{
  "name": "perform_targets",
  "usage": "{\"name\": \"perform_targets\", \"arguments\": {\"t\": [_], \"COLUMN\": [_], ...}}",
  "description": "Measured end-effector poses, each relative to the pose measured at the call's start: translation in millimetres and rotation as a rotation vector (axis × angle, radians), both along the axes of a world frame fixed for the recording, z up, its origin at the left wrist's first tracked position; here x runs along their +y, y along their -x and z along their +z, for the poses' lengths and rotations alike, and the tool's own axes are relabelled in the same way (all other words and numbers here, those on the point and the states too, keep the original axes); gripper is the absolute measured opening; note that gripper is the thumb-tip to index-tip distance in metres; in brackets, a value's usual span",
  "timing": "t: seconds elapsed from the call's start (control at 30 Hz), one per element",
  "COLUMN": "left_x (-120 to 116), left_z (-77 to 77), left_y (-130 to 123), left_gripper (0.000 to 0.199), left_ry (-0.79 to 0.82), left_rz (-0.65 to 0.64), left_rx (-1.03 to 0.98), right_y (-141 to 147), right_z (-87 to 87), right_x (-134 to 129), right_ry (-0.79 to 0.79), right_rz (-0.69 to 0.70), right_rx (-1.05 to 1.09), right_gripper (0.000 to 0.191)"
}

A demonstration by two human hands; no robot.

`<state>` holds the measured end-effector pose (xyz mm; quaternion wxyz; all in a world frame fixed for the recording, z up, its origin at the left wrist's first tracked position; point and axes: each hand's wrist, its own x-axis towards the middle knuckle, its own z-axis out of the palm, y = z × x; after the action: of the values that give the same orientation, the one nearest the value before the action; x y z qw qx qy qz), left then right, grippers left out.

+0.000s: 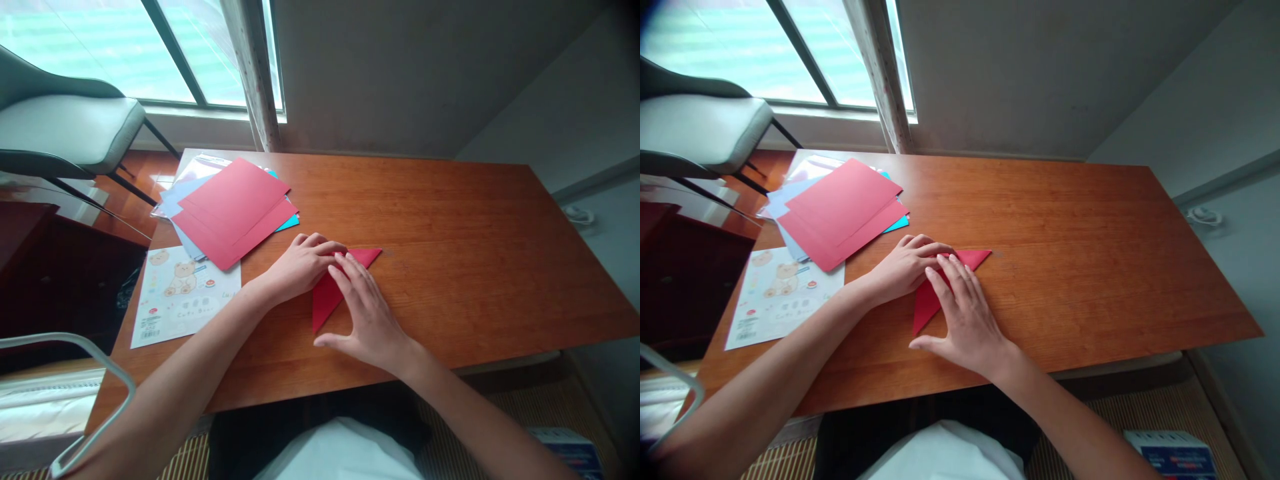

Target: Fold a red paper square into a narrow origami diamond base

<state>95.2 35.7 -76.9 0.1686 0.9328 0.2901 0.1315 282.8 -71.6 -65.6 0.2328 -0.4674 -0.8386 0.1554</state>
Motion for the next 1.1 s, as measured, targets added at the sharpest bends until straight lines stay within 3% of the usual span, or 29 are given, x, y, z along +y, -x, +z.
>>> {"name": "perform_targets", "arguments": {"t": [0.1, 0.27, 0.5, 0.7, 1.1], "left_x": [0.7, 3.3, 5.7, 8.0, 6.0], "left_z": [1.8, -0.5, -5.3, -7.1, -8.6], "left_y": [1.5, 5.5, 10.8, 11.3, 8.2], "left_gripper": [0.031, 0.031, 0.026, 0.024, 0.023], "left_ry": [0.049, 0.164, 0.32, 0.428, 0.409], "left_rz": [0.02, 0.066, 0.426, 0.493, 0.448], "left_rx": [-0.094, -0.402, -0.755, -0.84, -0.788], "right_y": [-27.9, -57.1, -46.7, -49.8, -40.4], "right_z": [-0.9, 2.1, -0.4, -2.2, 12.5], "right_x": [13.4, 34.5, 49.0, 49.7, 41.1], "right_ry": [-0.048, -0.107, -0.308, -0.354, -0.527], "right_rz": [-0.002, 0.134, 0.313, 0.347, 0.525], "right_rx": [-0.001, -0.217, -0.332, -0.33, -0.475], "right_gripper": [0.072, 0.05, 0.03, 0.028, 0.031]}}
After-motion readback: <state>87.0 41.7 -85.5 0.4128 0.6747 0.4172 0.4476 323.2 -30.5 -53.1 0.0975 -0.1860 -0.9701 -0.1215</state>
